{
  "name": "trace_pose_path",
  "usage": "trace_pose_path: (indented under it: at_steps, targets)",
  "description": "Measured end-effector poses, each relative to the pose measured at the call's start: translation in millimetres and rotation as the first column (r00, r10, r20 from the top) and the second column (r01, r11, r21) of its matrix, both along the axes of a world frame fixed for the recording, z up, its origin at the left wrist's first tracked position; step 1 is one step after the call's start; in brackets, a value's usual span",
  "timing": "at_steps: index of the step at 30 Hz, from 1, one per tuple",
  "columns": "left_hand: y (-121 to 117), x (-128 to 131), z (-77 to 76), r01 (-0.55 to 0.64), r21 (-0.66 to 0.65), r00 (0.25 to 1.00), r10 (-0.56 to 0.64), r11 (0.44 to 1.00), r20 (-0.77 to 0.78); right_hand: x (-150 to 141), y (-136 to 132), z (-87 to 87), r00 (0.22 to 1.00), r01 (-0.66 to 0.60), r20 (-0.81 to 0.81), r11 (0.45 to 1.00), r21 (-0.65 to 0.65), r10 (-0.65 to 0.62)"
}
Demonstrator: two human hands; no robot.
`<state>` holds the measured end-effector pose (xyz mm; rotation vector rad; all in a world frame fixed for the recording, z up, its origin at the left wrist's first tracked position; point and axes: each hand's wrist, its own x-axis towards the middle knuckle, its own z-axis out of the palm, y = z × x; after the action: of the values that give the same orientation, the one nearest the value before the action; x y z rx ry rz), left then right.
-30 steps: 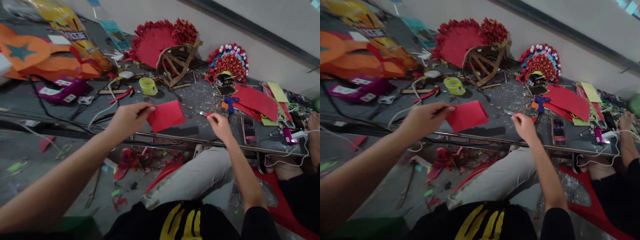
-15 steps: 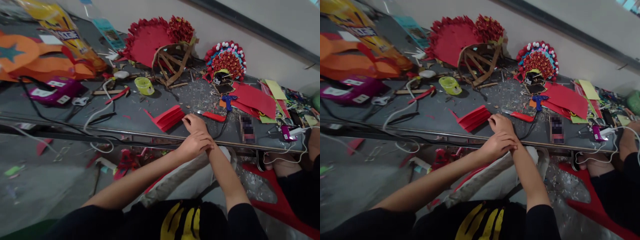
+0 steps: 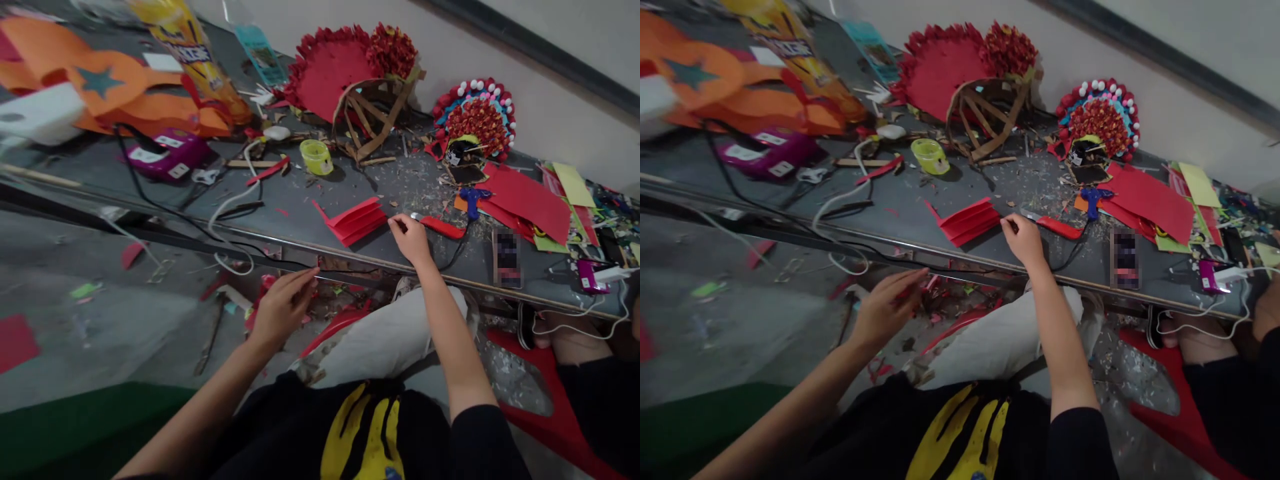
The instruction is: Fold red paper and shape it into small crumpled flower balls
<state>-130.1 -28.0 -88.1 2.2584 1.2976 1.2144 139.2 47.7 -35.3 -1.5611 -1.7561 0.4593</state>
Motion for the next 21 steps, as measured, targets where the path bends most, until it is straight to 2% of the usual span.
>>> trace_pose_path:
  at_steps: [2, 4, 7, 9, 11, 14, 21]
  targets:
    - [6, 1, 4.1, -0.085, 0.015, 0.996, 0.085, 0.996, 0.014, -1, 0, 0.4, 1.0, 0.008, 0.022, 1.0, 0.012, -0.008]
    - [23, 12, 13.1, -0.13, 0.043, 0.991, 0.13, 0.991, 0.014, -3, -1, 1.4, 0.998, 0.006, 0.057, 1.0, 0.023, -0.007]
    - [61, 38, 29.3, -0.108, 0.077, 0.993, 0.11, 0.991, -0.033, -6, -4, 3.0, 0.992, -0.018, 0.124, 0.999, 0.033, 0.014]
    - [87, 55, 38.0, -0.081, 0.028, 0.991, 0.084, 0.996, -0.108, -7, -5, 3.2, 0.986, -0.036, 0.165, 0.999, 0.039, 0.029]
    - [104, 66, 43.4, -0.071, -0.093, 0.98, 0.052, 0.993, -0.191, -7, -5, 2.3, 0.98, -0.043, 0.196, 0.998, 0.043, 0.034]
    - [113, 72, 45.6, -0.038, -0.139, 0.975, 0.006, 0.99, -0.224, -5, -3, -0.3, 0.974, -0.05, 0.223, 0.998, 0.042, 0.04]
    - [110, 72, 43.9, -0.032, -0.139, 0.979, 0.003, 0.99, -0.205, -2, -1, -1.8, 0.971, -0.071, 0.231, 0.996, 0.049, 0.058]
